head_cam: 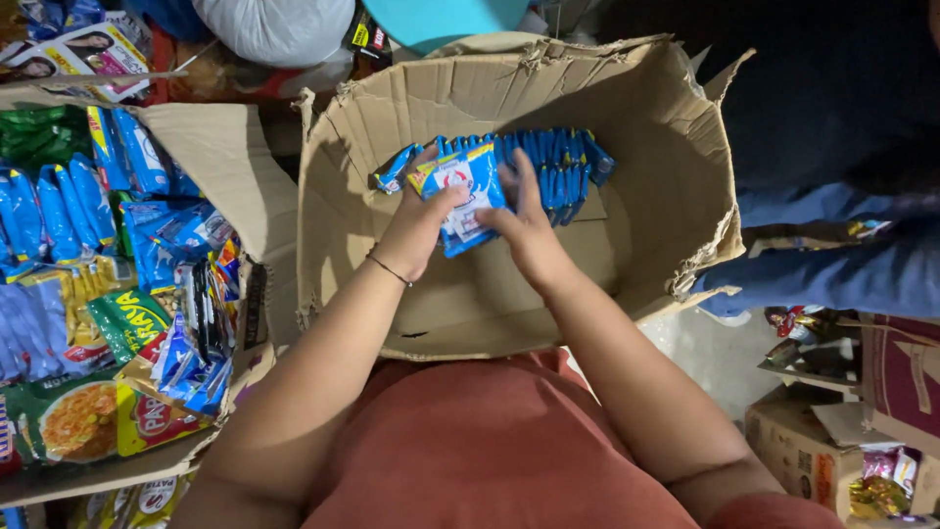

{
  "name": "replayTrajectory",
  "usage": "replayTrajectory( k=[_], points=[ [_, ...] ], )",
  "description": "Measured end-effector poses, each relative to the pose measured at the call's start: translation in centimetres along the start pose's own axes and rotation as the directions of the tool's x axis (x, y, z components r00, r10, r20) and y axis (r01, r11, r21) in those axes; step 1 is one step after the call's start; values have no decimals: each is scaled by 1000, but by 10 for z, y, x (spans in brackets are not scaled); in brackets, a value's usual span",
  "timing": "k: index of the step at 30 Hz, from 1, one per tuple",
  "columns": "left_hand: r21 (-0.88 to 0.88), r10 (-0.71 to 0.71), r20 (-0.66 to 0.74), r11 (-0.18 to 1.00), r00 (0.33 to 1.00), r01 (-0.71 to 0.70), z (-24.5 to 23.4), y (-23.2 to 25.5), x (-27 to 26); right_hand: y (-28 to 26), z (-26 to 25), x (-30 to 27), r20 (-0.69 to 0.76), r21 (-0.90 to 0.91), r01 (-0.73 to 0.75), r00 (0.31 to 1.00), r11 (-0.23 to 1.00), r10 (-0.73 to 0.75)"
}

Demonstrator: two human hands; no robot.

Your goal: The person repeatedly picks up stacks of blue snack packets from a cardboard box and places them onto a nearby shelf. They also handle a few packets of instant noodles and tea, moving them between the box and the shelf area.

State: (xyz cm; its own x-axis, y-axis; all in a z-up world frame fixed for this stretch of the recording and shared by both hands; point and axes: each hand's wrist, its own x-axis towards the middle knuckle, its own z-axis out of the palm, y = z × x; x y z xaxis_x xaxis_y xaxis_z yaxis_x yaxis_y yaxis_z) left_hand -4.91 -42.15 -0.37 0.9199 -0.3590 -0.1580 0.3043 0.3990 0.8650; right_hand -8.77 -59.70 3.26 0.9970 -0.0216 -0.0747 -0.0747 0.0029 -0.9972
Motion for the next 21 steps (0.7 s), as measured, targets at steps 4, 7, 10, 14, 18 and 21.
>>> replayTrajectory(
  k=[4, 7, 10, 14, 18, 21],
  points=[
    [31, -11, -35, 999, 999, 12, -4, 1, 4, -30, -4, 10, 216, -14, -292, 933, 956, 288],
    [-227, -3, 83, 974, 997, 22, 3, 16, -3, -38, -11, 21, 211, -1, -308, 930, 952, 301],
    [-195, 95, 284, 980, 954, -39, -14, 14, -2, -54, -16, 25, 70, 122, -248, 968, 961, 240],
    [297, 80, 420, 929, 904, -220, -18, 16, -1, -96, -21, 19, 76, 353, -154, 988, 923, 136],
    [642, -16, 150, 762, 989, -85, -64, -52, 17, -123, -17, 6, 174, 519, -150, 982, 842, 68],
    [543, 19, -15, 840, 1000, -7, -76, -70, 33, -112, -17, 3, 168, 522, -178, 980, 834, 105]
  ],
)
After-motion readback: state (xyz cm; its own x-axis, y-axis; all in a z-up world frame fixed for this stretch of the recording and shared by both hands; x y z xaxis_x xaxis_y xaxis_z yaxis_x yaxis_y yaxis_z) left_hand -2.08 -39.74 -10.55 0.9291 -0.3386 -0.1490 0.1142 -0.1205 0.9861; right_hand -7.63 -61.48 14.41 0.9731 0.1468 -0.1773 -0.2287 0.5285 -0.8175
